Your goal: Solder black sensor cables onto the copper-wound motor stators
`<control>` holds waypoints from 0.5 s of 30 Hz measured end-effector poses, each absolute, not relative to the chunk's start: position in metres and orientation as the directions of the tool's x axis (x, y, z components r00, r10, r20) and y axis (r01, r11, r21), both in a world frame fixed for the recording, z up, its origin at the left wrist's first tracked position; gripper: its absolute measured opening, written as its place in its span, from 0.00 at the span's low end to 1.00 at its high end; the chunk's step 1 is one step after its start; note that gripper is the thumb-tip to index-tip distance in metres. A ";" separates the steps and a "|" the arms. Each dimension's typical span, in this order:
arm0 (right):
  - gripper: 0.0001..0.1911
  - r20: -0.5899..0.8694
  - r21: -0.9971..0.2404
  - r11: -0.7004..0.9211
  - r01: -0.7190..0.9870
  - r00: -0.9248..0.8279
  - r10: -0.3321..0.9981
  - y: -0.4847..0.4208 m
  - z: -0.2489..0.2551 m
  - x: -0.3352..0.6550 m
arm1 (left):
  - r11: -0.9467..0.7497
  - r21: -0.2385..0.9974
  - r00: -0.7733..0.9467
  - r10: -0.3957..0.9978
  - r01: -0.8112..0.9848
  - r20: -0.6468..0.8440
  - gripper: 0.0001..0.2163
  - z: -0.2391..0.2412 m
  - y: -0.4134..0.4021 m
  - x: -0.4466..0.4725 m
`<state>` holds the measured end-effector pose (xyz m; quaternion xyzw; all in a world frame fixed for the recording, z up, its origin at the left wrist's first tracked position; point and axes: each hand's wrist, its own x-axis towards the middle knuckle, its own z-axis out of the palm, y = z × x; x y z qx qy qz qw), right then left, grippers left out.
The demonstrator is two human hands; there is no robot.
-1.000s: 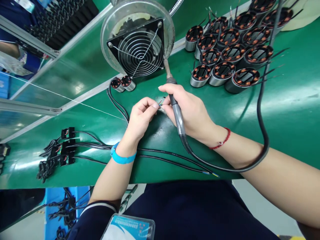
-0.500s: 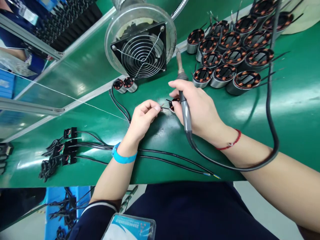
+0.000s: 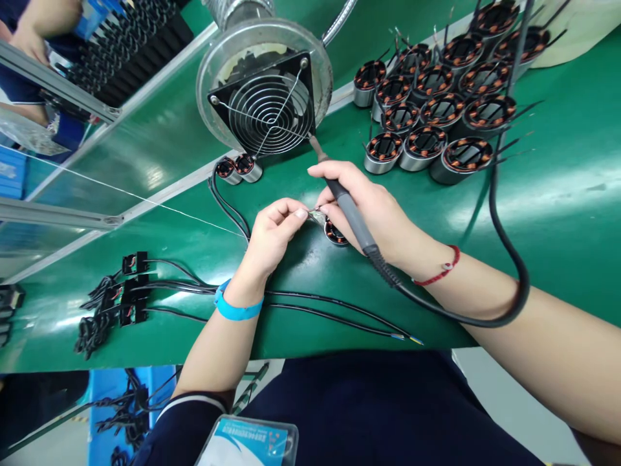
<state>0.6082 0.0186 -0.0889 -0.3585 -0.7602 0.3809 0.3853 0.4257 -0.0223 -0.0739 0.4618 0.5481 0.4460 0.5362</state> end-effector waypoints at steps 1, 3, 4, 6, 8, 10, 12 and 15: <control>0.22 0.340 -0.820 0.507 0.265 -0.487 0.805 0.019 -0.086 0.609 | 0.172 0.985 -0.004 0.985 0.029 -0.172 0.10 -0.074 -0.022 0.426; 0.20 0.364 -0.764 0.580 0.282 -0.553 0.749 0.020 -0.082 0.612 | 0.166 0.985 -0.013 0.986 0.038 -0.165 0.10 -0.074 -0.023 0.426; 0.19 0.361 -0.756 0.589 0.285 -0.569 0.739 0.020 -0.080 0.613 | 0.161 0.986 -0.014 0.987 0.044 -0.161 0.11 -0.074 -0.023 0.427; 0.19 0.341 -0.776 0.560 0.289 -0.555 0.759 0.021 -0.079 0.613 | 0.154 0.987 -0.004 0.988 0.052 -0.154 0.11 -0.074 -0.022 0.426; 0.19 0.323 -0.806 0.521 0.282 -0.528 0.785 0.022 -0.079 0.612 | 0.154 0.986 0.010 0.988 0.062 -0.155 0.12 -0.074 -0.022 0.425; 0.19 0.305 -0.832 0.490 0.260 -0.525 0.795 0.022 -0.082 0.611 | 0.159 0.985 0.018 0.987 0.067 -0.160 0.12 -0.074 -0.022 0.424; 0.22 0.294 -0.862 0.463 0.207 -0.540 0.788 0.024 -0.085 0.611 | 0.155 0.986 0.017 0.987 0.062 -0.157 0.13 -0.074 -0.021 0.423; 0.26 0.283 -0.898 0.413 0.154 -0.516 0.809 0.025 -0.090 0.612 | 0.147 0.988 0.024 0.989 0.052 -0.148 0.13 -0.075 -0.021 0.423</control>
